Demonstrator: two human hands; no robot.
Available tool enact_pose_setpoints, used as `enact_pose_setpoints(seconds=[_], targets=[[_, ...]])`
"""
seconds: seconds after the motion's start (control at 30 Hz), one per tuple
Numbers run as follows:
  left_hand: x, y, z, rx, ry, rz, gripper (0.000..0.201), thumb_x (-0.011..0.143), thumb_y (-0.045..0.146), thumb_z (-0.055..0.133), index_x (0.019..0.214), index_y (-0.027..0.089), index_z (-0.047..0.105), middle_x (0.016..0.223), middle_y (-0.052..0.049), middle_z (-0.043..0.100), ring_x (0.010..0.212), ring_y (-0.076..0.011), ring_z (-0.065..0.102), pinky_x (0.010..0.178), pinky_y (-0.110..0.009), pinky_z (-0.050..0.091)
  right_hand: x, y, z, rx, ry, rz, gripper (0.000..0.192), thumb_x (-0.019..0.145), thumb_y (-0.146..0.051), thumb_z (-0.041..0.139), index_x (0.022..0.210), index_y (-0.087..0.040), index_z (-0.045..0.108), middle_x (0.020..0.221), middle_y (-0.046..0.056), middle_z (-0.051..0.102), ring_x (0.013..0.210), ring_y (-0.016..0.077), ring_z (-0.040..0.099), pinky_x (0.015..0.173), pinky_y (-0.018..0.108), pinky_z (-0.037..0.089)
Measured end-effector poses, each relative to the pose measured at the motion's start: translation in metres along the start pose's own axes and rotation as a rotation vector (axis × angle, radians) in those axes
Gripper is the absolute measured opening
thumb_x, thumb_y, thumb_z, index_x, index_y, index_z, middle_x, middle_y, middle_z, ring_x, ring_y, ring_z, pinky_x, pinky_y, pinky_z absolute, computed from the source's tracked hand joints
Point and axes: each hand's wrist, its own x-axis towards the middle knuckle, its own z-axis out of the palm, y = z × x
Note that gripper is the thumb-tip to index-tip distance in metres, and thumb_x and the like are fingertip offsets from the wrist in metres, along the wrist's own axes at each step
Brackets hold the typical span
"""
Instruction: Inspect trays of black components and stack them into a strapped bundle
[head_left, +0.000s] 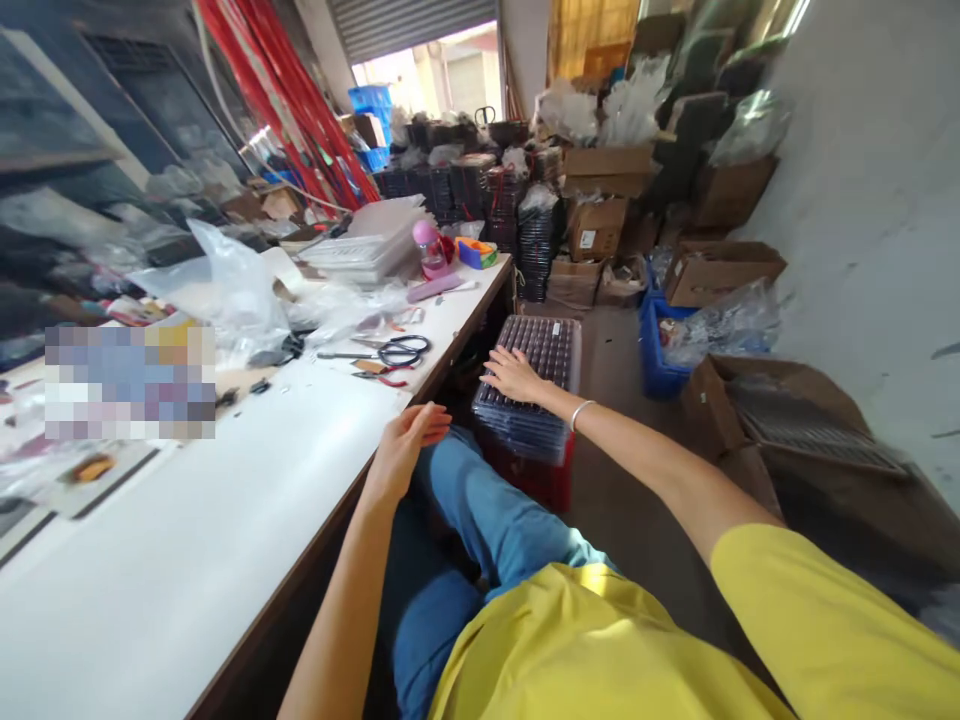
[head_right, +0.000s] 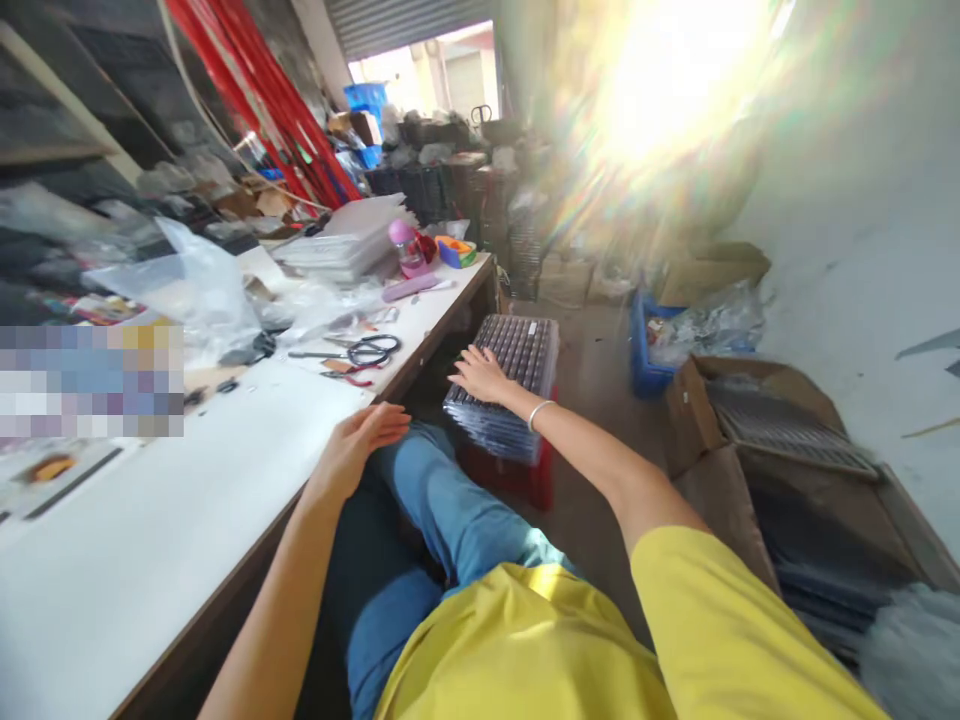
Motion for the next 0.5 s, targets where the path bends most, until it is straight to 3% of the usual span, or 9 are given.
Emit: enact_pose_setpoints(seconds=[0.1,0.2,0.37,0.5], targets=[[-0.010,0.014,-0.012,0.012,-0.006,0.156,0.046,0.072,0.051,0.066,0.092,0.010,0.066,0.086,-0.011,0.071,0.080,-0.0202,0.067,0.080,-0.033,0.051,-0.005,-0.057,0.016,0.174,-0.089,-0.083,0.045,0.096,-0.046,0.037,0.115,-0.013,0.061,0.123,0.010,0.061,0.115,0.0214,0.054,0.101,0.044,0.038],[-0.012,0.021,-0.007,-0.023,-0.050,0.196,0.045,0.073,0.051,0.064,0.092,0.010,0.065,0.083,-0.011,0.071,0.080,-0.0213,0.067,0.081,-0.036,0.051,-0.032,-0.084,0.011,0.359,-0.160,-0.131,0.058,0.095,-0.053,0.031,0.096,-0.011,0.070,0.095,0.006,0.072,0.090,0.0174,0.065,0.086,0.030,0.048],[-0.006,0.026,0.015,-0.031,-0.166,0.180,0.044,0.073,0.049,0.064,0.091,0.009,0.066,0.082,-0.012,0.071,0.077,-0.0209,0.068,0.075,-0.034,0.052,-0.115,-0.067,-0.053,0.572,0.016,-0.104,0.056,0.079,-0.063,0.052,0.089,-0.012,0.073,0.093,0.006,0.072,0.092,0.0202,0.064,0.087,0.029,0.047],[0.002,0.016,0.021,-0.058,-0.194,0.180,0.042,0.073,0.047,0.065,0.090,0.009,0.066,0.081,-0.011,0.071,0.075,-0.0202,0.068,0.073,-0.033,0.052,-0.177,-0.038,-0.091,0.598,0.248,0.058,0.048,0.078,-0.058,0.056,0.088,-0.013,0.073,0.094,0.006,0.072,0.093,0.0204,0.063,0.090,0.031,0.043]])
